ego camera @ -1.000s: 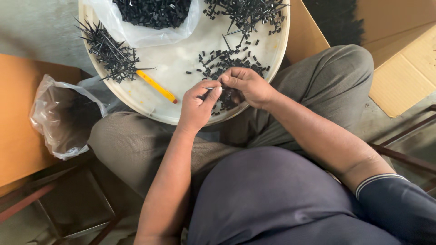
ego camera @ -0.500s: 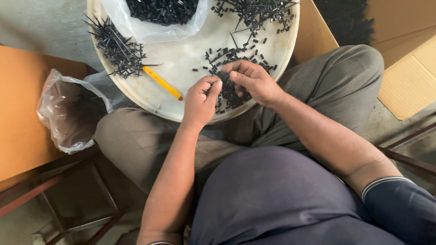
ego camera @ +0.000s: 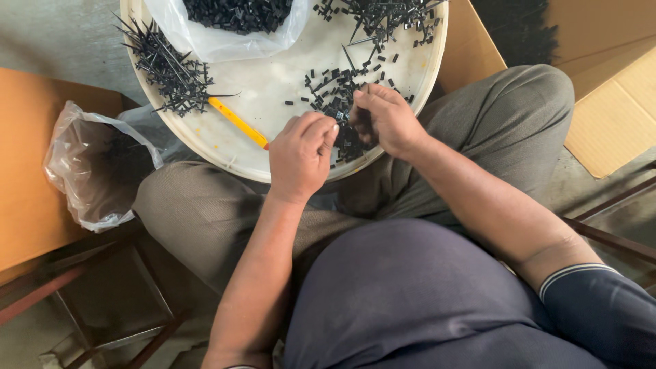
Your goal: The person sits cross-legged with a basin on their lap and sorts small black fasteners by hand. They pick up individual fasteners, separate them into piles, and transfer some into a plastic bag and a cardboard box.
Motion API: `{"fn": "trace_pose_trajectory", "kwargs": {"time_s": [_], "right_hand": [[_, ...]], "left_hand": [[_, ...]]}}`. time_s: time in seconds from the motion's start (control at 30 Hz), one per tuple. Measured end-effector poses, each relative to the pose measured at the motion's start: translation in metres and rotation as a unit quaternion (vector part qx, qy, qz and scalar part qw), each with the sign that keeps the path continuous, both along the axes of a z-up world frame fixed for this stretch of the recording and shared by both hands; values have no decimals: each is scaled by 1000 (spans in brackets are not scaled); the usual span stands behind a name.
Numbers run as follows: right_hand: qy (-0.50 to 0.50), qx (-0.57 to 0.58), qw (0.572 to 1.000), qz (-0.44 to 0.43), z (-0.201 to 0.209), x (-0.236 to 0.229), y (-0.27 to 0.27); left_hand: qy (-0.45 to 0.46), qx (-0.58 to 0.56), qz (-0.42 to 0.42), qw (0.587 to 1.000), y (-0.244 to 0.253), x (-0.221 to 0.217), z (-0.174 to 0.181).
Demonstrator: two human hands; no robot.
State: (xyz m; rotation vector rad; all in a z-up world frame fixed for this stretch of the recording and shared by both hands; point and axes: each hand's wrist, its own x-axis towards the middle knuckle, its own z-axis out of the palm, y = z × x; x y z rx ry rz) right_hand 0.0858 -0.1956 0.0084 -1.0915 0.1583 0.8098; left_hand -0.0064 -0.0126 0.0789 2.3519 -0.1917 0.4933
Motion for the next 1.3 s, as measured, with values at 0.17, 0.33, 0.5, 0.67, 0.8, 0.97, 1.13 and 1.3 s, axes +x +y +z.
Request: {"fn": "trace_pose_trajectory", "kwargs": {"time_s": [0.17, 0.33, 0.5, 0.67, 0.8, 0.97, 1.13, 1.3], "right_hand": [[-63, -111, 982, 136, 9, -4, 4], [-439, -255, 840, 193, 13, -17, 10], [-669, -271, 666, 189, 26, -23, 10], [-730, -230, 632, 127, 35, -20, 3], [-616, -261, 740, 73, 26, -12, -4], [-519, -335, 786, 34, 9, 6, -23], [-589, -386, 709, 14, 14, 10, -14], [-672, -406, 616, 64, 30, 6, -7]], "left_hand": [[35, 27, 46, 998, 5, -1, -1], [64, 52, 31, 996, 3, -2, -15], [319, -186, 169, 914, 10, 1, -40], [332, -476, 239, 779, 25, 9, -58], [241, -597, 230, 730, 44, 7, -49], [143, -725, 170, 652, 51, 5, -29], [104, -768, 76, 628, 55, 3, -15], [119, -779, 10, 616, 53, 0, -21]]}}
